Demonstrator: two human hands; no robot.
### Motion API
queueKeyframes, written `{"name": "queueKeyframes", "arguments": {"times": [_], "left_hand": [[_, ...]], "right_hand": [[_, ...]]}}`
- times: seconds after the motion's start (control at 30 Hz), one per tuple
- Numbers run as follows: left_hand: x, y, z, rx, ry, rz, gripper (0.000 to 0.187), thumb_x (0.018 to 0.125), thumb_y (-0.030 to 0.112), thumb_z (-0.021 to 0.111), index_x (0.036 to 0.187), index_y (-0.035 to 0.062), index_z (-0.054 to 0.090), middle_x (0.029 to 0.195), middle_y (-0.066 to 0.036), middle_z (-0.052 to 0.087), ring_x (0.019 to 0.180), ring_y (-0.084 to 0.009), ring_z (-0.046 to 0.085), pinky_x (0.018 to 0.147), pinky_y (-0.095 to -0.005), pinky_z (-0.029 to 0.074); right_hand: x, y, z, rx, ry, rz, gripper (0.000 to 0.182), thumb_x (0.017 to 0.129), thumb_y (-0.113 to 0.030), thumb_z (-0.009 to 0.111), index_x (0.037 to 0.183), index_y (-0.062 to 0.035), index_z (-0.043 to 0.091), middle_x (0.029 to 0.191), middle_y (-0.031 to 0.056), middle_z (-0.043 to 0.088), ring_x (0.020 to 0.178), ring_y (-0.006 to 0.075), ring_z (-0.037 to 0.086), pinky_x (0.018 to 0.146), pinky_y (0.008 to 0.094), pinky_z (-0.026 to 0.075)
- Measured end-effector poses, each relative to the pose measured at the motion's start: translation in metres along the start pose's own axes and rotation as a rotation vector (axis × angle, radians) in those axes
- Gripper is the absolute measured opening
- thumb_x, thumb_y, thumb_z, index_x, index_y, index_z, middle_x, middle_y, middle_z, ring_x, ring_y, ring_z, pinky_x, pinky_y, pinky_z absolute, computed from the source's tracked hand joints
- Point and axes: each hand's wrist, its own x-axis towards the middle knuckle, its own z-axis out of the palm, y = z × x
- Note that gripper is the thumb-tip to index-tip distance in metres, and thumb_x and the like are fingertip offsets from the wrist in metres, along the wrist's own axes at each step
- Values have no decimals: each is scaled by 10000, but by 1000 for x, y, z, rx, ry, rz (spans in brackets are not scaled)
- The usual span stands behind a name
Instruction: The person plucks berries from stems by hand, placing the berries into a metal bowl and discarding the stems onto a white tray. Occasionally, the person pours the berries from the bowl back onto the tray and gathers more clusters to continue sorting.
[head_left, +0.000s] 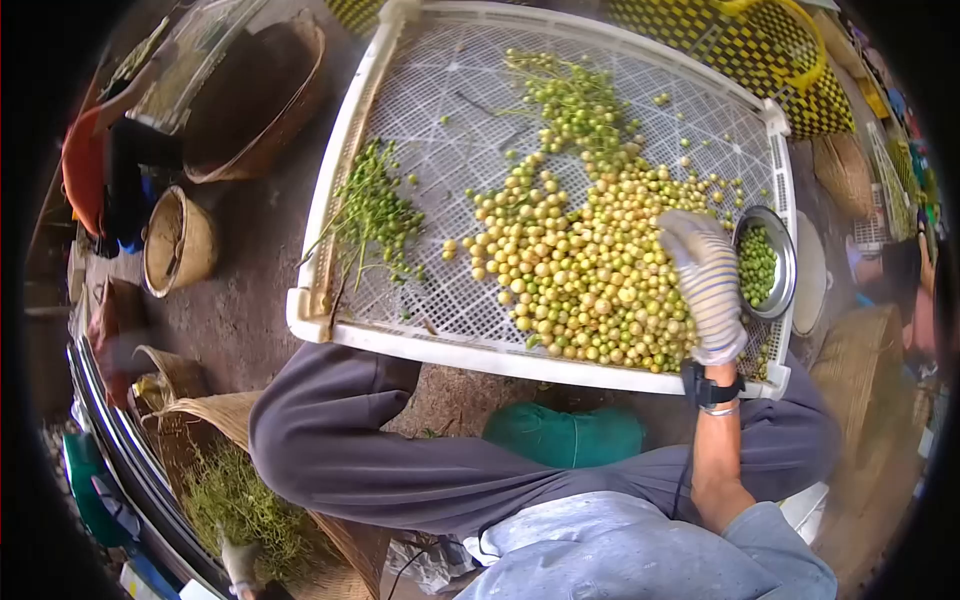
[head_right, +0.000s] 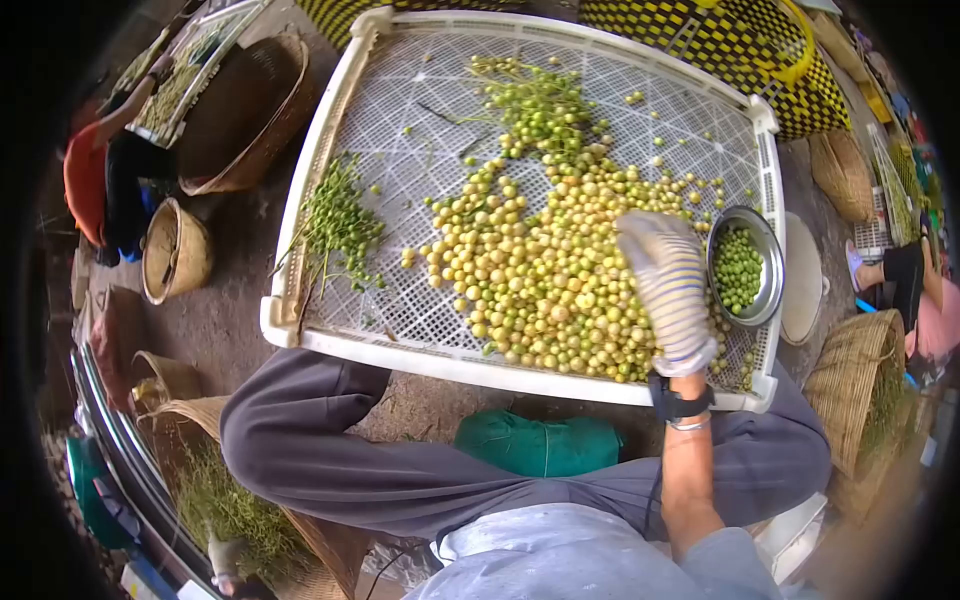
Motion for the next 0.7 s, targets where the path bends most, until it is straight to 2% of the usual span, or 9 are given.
{"name": "queueKeyframes", "arguments": {"times": [0.03, 0.1, 0.13, 0.23, 0.3, 0.33, 0.37, 0.5, 0.7], "left_hand": [[12, -29, -19, 238, 140, 40, 709, 816, 95, 763, 1481, 104, 516, 1108, -193, 708, 873, -196, 680, 725, -300, 579], [-36, 61, -18, 503, -102, -201, 527, 744, 205, 858, 1209, 17, 698, 1051, -130, 738, 966, -184, 680, 845, -305, 555], [-27, 58, -44, 871, -459, -179, 956, 807, 544, 772, 1593, 262, 306, 1500, -89, 536, 1404, -181, 452, 1250, -515, 155], [-134, 279, -117, 357, -153, -127, 924, 743, 548, 808, 1497, 166, 433, 1428, -20, 604, 1374, -219, 488, 1122, -443, 405], [-162, 366, -112, -152, 93, 302, 249, 863, 133, 756, 1056, -20, 725, 937, -101, 733, 853, -157, 672, 745, -298, 537], [-199, 435, -107, -349, 86, 507, 169, 872, 2, 681, 1031, -36, 722, 851, -116, 711, 791, -169, 678, 704, -294, 514], [-208, 474, -98, -339, 88, 872, 183, 867, -3, 682, 1044, -24, 720, 869, -124, 713, 805, -178, 690, 748, -297, 516], [-210, 613, -71, -104, -157, 1425, 115, 866, 105, 725, 949, 25, 730, 888, -154, 705, 780, -320, 688, 712, -376, 527], [-169, 760, 41, 216, 29, 1268, 489, 850, 304, 785, 1270, 85, 664, 1215, -209, 641, 989, -369, 671, 905, -442, 532]], "right_hand": [[-4, -4, 5, 17, 8, 18, 190, 850, -145, 723, 1018, -65, 766, 1096, 166, 728, 1082, 320, 669, 1052, 456, 478], [2, 5, -1, -115, -29, -182, 299, 869, -243, 718, 1117, -76, 731, 1248, 134, 685, 1212, 323, 606, 1086, 463, 441], [1, -8, 14, -193, -108, -280, 371, 877, -307, 708, 1174, -85, 706, 1345, 108, 636, 1283, 312, 558, 1118, 479, 403], [-9, -11, 51, -132, -303, -304, 331, 877, -328, 714, 1131, -116, 736, 1268, 93, 671, 1275, 297, 561, 1135, 515, 351], [-3, -20, 33, -161, -382, -234, 273, 866, -330, 716, 1032, -115, 746, 1158, 65, 691, 1184, 282, 582, 1106, 492, 364], [1, -21, 25, -204, -462, -172, 235, 854, -332, 718, 933, -114, 755, 1048, 36, 711, 1092, 267, 604, 1077, 469, 376], [0, -16, 23, -343, -365, -210, 175, 832, -302, 740, 847, -127, 741, 908, 15, 694, 997, 247, 591, 1042, 473, 381], [-9, 8, 2, -292, -316, -171, 183, 807, -272, 769, 940, -147, 772, 1059, 25, 714, 1134, 250, 574, 1076, 498, 360], [-20, 22, 0, -184, -133, -123, 278, 819, -313, 763, 1037, -141, 768, 1232, 90, 673, 1221, 296, 560, 1115, 519, 357]]}}
